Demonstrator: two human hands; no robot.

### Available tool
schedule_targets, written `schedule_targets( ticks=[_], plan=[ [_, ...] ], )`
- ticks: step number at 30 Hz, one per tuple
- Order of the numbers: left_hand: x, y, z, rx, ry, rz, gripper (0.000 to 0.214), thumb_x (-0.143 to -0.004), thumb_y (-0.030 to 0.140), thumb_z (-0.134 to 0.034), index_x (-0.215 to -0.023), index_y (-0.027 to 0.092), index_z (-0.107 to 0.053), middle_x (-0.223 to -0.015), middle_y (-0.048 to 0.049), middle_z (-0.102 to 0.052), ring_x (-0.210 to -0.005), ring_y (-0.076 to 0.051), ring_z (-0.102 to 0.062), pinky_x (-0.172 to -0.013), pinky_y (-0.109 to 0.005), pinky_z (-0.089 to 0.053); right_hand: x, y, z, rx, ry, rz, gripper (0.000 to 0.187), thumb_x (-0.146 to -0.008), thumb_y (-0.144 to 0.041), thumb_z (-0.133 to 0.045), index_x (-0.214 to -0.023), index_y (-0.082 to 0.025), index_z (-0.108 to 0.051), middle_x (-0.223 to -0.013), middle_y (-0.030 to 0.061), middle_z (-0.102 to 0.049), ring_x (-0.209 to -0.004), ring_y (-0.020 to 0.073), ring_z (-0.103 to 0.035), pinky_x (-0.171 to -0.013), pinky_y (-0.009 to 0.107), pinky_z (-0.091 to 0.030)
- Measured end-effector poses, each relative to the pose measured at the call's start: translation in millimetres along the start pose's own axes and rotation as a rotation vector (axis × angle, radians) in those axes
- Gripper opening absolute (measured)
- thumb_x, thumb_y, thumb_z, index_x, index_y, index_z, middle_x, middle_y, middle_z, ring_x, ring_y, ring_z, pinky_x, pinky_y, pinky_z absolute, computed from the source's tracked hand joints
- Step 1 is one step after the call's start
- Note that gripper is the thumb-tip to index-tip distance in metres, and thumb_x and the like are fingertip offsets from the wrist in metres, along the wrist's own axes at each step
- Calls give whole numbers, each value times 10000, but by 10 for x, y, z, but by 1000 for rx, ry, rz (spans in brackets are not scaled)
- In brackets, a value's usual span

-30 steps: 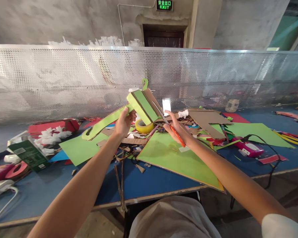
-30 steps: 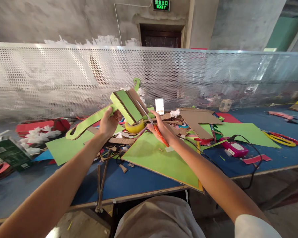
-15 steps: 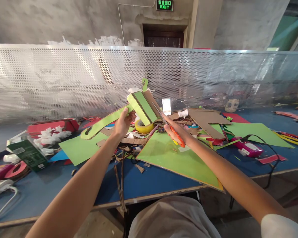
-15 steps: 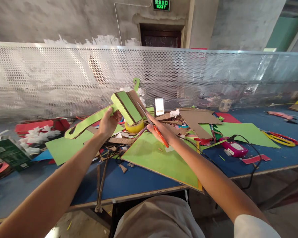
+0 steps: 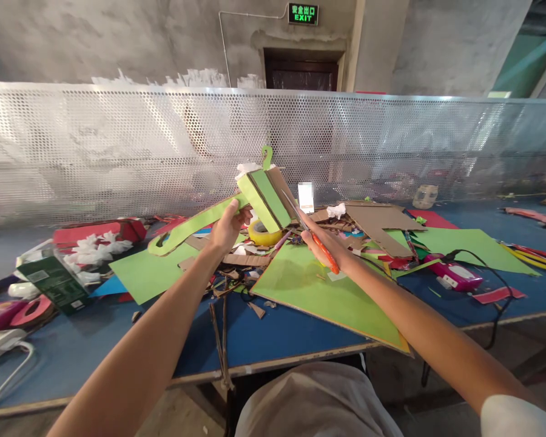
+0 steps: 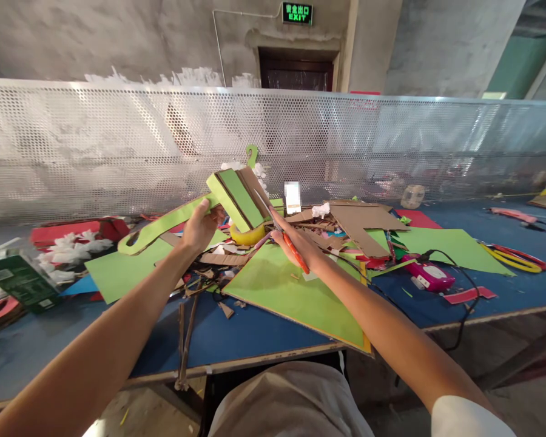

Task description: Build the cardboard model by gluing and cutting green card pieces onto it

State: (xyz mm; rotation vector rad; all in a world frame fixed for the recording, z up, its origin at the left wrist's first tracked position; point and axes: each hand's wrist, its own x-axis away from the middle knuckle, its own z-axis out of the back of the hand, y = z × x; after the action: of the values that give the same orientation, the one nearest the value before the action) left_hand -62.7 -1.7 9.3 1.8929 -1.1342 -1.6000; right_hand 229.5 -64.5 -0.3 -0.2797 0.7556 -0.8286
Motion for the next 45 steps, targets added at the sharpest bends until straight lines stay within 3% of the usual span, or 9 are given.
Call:
schedule_targets(
  ticks=[9, 17, 24, 33, 40, 45],
  plan=[
    [-15, 29, -34, 16, 15, -14, 422, -952, 578, -655, -781, 192, -674, -701, -39, -643, -594, -156, -556, -606, -308, -457, 2, -18, -37, 37, 66, 39, 732, -1093, -669, -302, -1689, -243, -331, -605, -13, -561, -520, 196, -477, -578, 315, -345],
    [-14, 15, -12, -4, 2, 3, 419, -930, 576, -689, -840, 168, -726, -722, -43, -649, -625, -152, -570, -628, -295, -467, -2, 20, -29, -85, 70, -44, 863, -1051, -733, -357, -1679, -172, -169, -657, -28, -582, -521, 182, -523, -544, 279, -368],
    [2, 48, -60, -17, -4, 2, 404, -960, 553, -666, -829, 175, -725, -719, -50, -660, -629, -163, -593, -626, -302, -480, 5, -9, -38, -104, 100, -66, 773, -1064, -680, -383, -1655, -211, -217, -655, -42, -582, -517, 178, -522, -536, 272, -380],
    [-18, 43, -83, 19, 12, -7, 415, -948, 561, -677, -803, 174, -716, -698, -46, -657, -599, -148, -572, -595, -290, -469, 30, -100, -60, -24, 143, -62, 713, -1083, -627, -338, -1633, -174, -317, -617, -29, -558, -581, 230, -573, -621, 329, -421],
    [15, 65, -141, -8, 0, 28, 411, -939, 554, -686, -801, 168, -718, -739, -56, -679, -624, -155, -590, -609, -297, -477, -5, -34, -51, -124, 132, -41, 772, -1076, -654, -370, -1672, -201, -181, -655, -36, -583, -521, 182, -523, -548, 290, -401],
    [45, 68, -182, -18, -32, 6, 428, -921, 580, -698, -800, 172, -732, -712, -51, -657, -623, -155, -574, -625, -293, -489, 0, -53, -26, -124, 153, -40, 765, -1079, -658, -360, -1679, -211, -197, -643, -32, -561, -540, 190, -520, -548, 298, -401]
  ],
)
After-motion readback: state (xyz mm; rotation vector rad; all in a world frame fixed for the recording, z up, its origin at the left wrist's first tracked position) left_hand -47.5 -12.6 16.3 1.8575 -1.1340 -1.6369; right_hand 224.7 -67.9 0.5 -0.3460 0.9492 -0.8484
